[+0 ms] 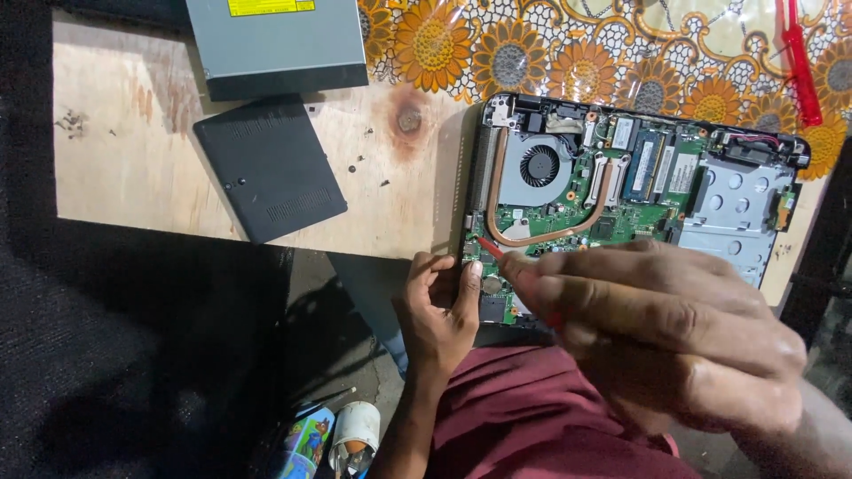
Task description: A person uses a screwdriver to point at and inspect various internal components of a disassembled laptop, likely as part of a repair or component recovery process.
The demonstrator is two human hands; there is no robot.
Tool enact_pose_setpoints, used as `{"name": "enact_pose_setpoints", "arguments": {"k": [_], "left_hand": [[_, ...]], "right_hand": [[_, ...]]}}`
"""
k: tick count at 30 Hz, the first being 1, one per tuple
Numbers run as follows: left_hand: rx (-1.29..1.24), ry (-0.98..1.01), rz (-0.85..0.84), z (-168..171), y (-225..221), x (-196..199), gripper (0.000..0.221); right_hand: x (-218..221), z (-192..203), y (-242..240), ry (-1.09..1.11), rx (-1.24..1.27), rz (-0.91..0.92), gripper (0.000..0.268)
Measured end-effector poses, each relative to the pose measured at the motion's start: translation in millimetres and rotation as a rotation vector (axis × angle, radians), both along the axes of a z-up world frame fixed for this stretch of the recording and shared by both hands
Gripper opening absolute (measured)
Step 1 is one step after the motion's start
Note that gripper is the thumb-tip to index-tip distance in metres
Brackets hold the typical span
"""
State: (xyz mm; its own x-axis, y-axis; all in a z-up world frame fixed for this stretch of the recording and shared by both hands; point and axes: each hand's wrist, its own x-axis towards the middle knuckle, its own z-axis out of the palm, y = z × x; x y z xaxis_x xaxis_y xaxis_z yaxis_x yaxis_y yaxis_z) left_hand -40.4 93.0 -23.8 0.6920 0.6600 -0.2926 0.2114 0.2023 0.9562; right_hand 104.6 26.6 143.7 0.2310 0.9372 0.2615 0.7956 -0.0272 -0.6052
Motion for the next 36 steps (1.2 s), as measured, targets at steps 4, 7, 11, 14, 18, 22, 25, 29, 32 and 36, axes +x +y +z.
{"name": "enact_pose_setpoints", "arguments": {"k": [4,7,11,14,18,22,25,29,32,36], "left_hand": [[0.027,-0.006,-0.016,11.4,6.5,2.2,0.017],[0.016,-0.033,-0.027,12.6,8.6,3.4,0.014],[0.027,-0.058,-0.006,7.5,5.2,3.2,0.016],[0.045,-0.02,-0.005,7.2,4.4,1.1,0.016],[-0.067,-0.002,0.0,4.2,3.5,1.5,0.015],[0.036,0.02,-0.017,8.1,7.1,0.9,0.016],[0.035,0.03,-0.021,11.0,11.3,3.6,0.018],[0.03,-0.032,-0.045,12.7,12.5,5.3,0.015],[0.048,-0.061,-0.038,12.0,11.8,2.6,0.015],[0.002,-0.028,-0.049,22.0,16.7,5.3,0.008]], "right_hand": [[-2.0,-35.6,-42.3,-0.233,0.119,-0.095,0.036],[1.3,-32.0,-35.0,-0.116,0.075,0.014,0.049],[-1.9,-20.1,-21.4,-0.047,0.106,0.07,0.012],[-3.7,-26.2,-33.7,-0.061,0.063,0.007,0.026],[9.3,-26.1,-21.9,-0.068,0.117,0.102,0.023],[0.6,-12.3,-4.4,0.045,0.074,0.127,0.006],[2.0,-25.8,-11.3,-0.071,0.086,0.029,0.024],[7.9,-35.0,-16.7,-0.037,0.175,-0.001,0.032],[6.7,-21.8,-8.0,-0.013,0.131,0.052,0.021],[11.3,-45.2,-38.2,-0.176,0.205,-0.027,0.037]]}}
